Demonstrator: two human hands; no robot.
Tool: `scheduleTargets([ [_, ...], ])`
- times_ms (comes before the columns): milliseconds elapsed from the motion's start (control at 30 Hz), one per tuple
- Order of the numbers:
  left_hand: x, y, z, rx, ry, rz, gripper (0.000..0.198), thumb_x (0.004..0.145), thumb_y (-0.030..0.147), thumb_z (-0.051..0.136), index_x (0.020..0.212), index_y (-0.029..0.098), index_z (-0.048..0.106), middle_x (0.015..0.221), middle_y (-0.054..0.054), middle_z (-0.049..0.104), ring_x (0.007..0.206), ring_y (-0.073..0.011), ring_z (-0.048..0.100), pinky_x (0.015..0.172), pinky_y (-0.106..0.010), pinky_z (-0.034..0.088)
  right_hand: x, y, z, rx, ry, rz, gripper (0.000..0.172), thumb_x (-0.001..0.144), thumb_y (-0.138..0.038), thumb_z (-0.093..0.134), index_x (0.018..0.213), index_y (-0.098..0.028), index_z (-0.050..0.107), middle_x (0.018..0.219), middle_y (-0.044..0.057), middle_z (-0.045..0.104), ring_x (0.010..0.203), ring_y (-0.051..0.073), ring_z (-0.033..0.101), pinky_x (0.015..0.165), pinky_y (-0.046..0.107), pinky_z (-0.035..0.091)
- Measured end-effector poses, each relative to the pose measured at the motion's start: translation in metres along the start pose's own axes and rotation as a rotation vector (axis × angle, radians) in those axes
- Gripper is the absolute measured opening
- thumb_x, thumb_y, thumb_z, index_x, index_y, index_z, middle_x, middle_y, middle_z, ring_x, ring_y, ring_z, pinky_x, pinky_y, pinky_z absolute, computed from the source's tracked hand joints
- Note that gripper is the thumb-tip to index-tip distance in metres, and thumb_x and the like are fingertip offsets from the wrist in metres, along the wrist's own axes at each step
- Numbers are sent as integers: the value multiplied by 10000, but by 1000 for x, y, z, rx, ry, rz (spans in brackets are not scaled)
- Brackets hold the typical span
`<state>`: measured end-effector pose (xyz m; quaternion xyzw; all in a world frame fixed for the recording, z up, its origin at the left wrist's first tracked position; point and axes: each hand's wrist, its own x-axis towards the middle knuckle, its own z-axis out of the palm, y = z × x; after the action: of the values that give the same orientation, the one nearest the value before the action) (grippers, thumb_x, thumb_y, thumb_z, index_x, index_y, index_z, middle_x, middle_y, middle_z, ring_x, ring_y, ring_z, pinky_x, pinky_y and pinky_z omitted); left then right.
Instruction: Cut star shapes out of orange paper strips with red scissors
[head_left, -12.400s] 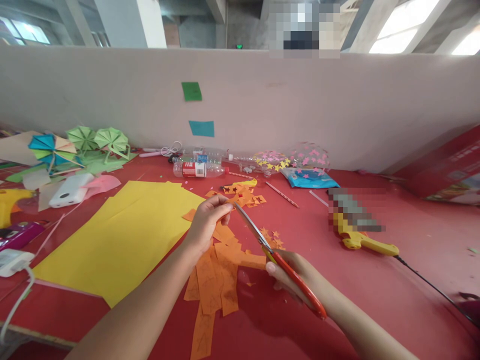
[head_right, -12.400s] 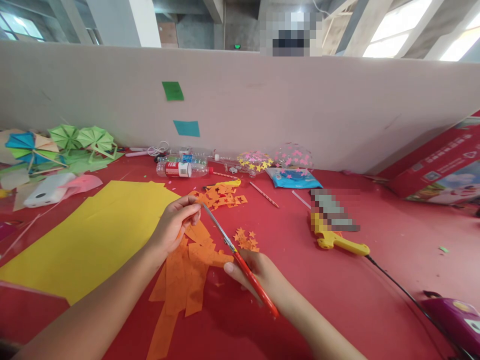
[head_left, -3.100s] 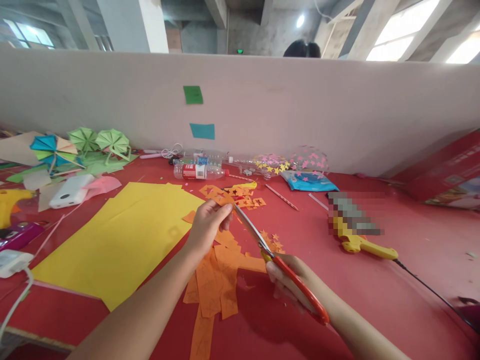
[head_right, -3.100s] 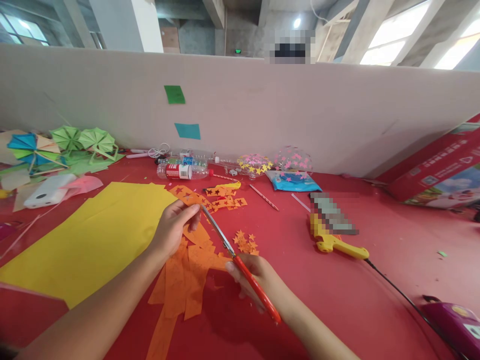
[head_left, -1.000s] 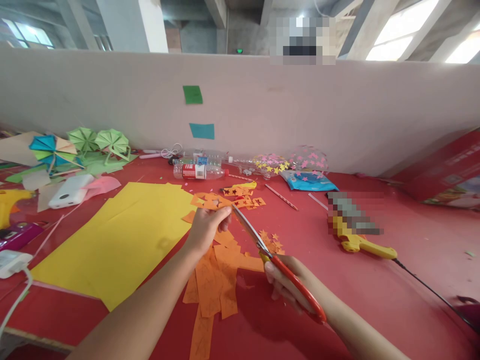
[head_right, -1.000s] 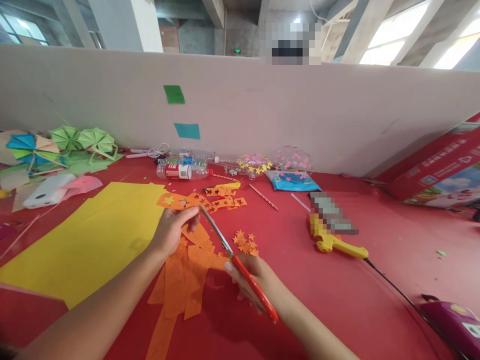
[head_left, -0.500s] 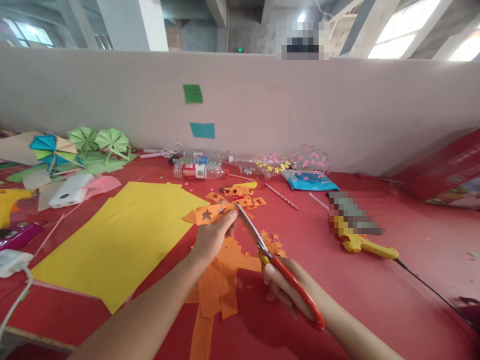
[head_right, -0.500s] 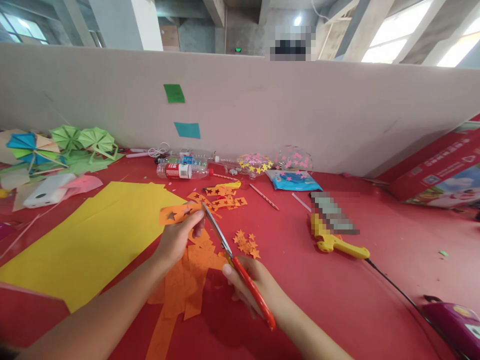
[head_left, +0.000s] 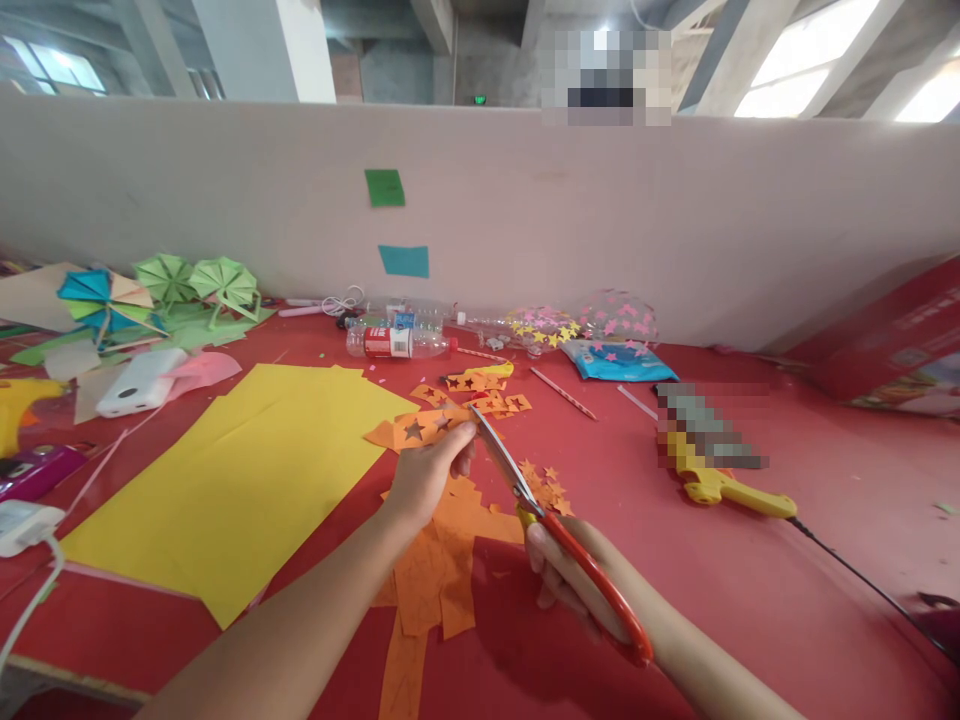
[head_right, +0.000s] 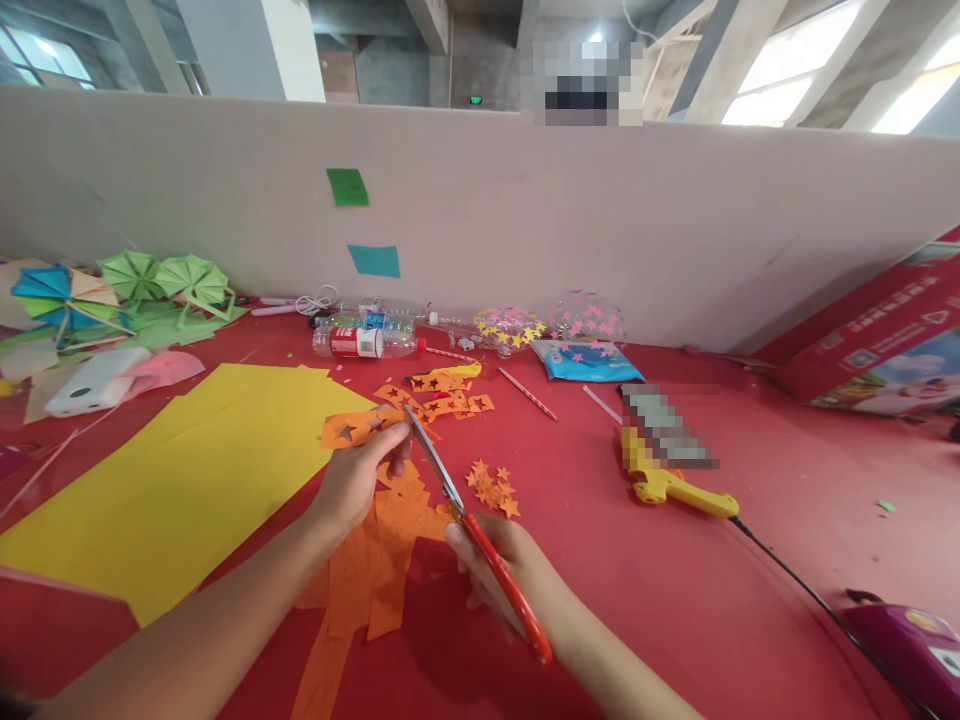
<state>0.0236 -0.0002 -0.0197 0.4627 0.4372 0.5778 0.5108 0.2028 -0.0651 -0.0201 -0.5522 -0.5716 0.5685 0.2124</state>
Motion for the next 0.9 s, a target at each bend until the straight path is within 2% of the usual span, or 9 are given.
scheduleTargets([
  [100,0,0,0,-16,5,3,283,752,347,619,537,170,568,486,15,512,465,-97,461,466,-231,364,1,-1,0,1,7,5,616,718,-831,410,621,-222,404,372,-108,362,267,35,283,283,163,243],
  [300,2,0,-2,-55,-37,4,266,751,334,620,546,171,579,500,16,529,474,-99,474,468,-230,367,2,-1,-1,-33,17,21,594,748,-799,427,613,-221,406,403,-86,392,303,57,363,265,149,240],
  [433,4,-1,-4,-55,-31,-17,281,750,340,620,533,167,580,494,14,535,478,-97,476,475,-229,363,1,-3,-2,-17,18,1,585,733,-796,455,604,-228,391,382,-98,349,307,58,354,288,163,287],
  [533,5,-1,-6,-44,-42,-25,298,759,331,613,519,158,579,468,14,522,466,-88,466,479,-225,356,4,0,-3,-14,8,2,565,748,-766,473,597,-230,375,382,-97,354,297,57,353,286,171,261],
  [733,10,5,-9,-122,-55,24,165,769,256,608,635,168,566,531,39,547,449,-65,456,449,-200,328,8,7,-6,-22,5,0,497,840,-639,472,593,-221,363,401,-91,362,314,61,389,305,162,262],
  [900,12,8,-11,-150,-51,31,157,780,230,584,643,169,540,549,42,558,448,-55,457,437,-183,325,4,-1,-7,-64,6,17,522,803,-673,517,596,-215,377,443,-81,417,289,40,347,278,153,224],
])
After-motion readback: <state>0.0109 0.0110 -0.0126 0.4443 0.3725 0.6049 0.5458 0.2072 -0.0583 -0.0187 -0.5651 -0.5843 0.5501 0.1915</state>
